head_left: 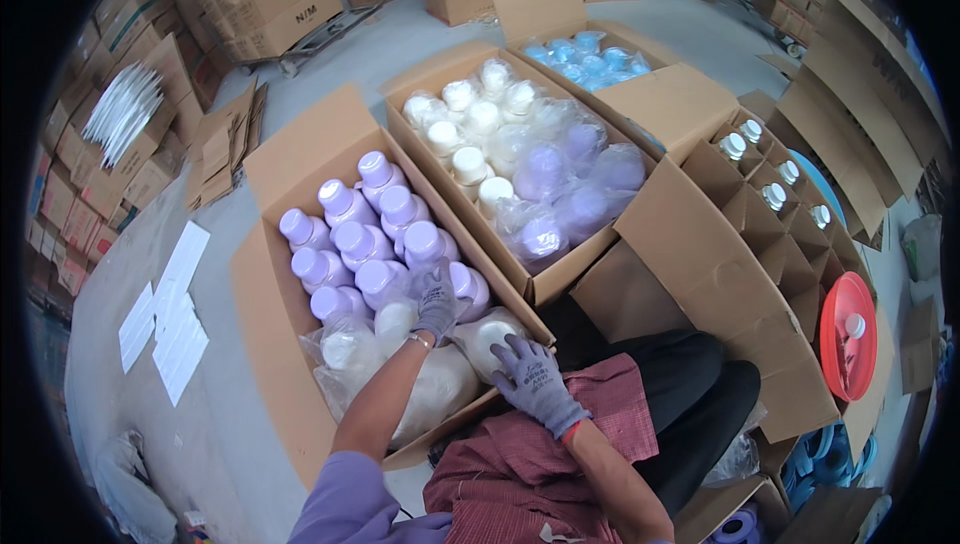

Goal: The person assembles thermos flasks by inserting stainless steel inner liners into plastic outer shells, then attaching lids and placing the completed units into a cardboard box. The person repeats this process for multiple units.

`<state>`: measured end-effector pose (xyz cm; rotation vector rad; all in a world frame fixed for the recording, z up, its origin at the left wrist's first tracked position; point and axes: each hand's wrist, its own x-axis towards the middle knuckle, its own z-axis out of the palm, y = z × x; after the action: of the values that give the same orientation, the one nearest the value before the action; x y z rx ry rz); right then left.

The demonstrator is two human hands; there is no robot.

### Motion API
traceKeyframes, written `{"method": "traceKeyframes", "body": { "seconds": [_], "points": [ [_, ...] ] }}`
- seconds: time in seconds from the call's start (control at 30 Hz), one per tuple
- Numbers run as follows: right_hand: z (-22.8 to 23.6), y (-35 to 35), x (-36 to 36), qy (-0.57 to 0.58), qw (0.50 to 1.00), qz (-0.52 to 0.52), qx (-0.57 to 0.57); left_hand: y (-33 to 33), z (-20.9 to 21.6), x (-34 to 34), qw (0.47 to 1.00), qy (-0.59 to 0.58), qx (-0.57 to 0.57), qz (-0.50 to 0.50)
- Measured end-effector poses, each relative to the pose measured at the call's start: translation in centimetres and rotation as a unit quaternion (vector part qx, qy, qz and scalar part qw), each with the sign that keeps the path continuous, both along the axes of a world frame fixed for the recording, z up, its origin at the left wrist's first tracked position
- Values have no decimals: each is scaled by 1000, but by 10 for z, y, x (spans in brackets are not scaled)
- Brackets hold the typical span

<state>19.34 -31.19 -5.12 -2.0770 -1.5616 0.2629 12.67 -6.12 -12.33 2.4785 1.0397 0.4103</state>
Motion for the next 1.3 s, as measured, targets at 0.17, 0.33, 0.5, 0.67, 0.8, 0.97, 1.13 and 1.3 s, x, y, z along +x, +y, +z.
{"method": "traceKeyframes", "body": {
  "seconds": [0.17, 0.33, 0.5, 0.67, 0.8, 0.97, 1.13, 1.3],
  "points": [
    [9, -15, 13, 103, 991, -69, 40, 16, 40, 14, 989, 134, 47, -31],
    [3, -12, 25, 187, 969, -117, 111, 16, 99, 4, 963, 202, 139, -114],
    [3, -16, 12, 181, 975, -105, 76, 29, 63, 14, 957, 238, 107, -122],
    [7, -22, 16, 188, 973, -107, 81, 38, 74, 39, 956, 233, 77, -159],
    [13, -15, 21, 182, 967, -124, 127, 30, 74, 37, 940, 302, 73, -144],
    [9, 5, 22, 195, 968, -85, 136, 28, 60, 7, 979, 181, 9, -97],
    [17, 21, 11, 122, 980, -84, 134, -23, 103, -16, 992, 15, -95, -86],
    [40, 18, 14, 189, 957, -69, 207, -74, 134, -44, 893, -113, -385, -205]
  ]
}}
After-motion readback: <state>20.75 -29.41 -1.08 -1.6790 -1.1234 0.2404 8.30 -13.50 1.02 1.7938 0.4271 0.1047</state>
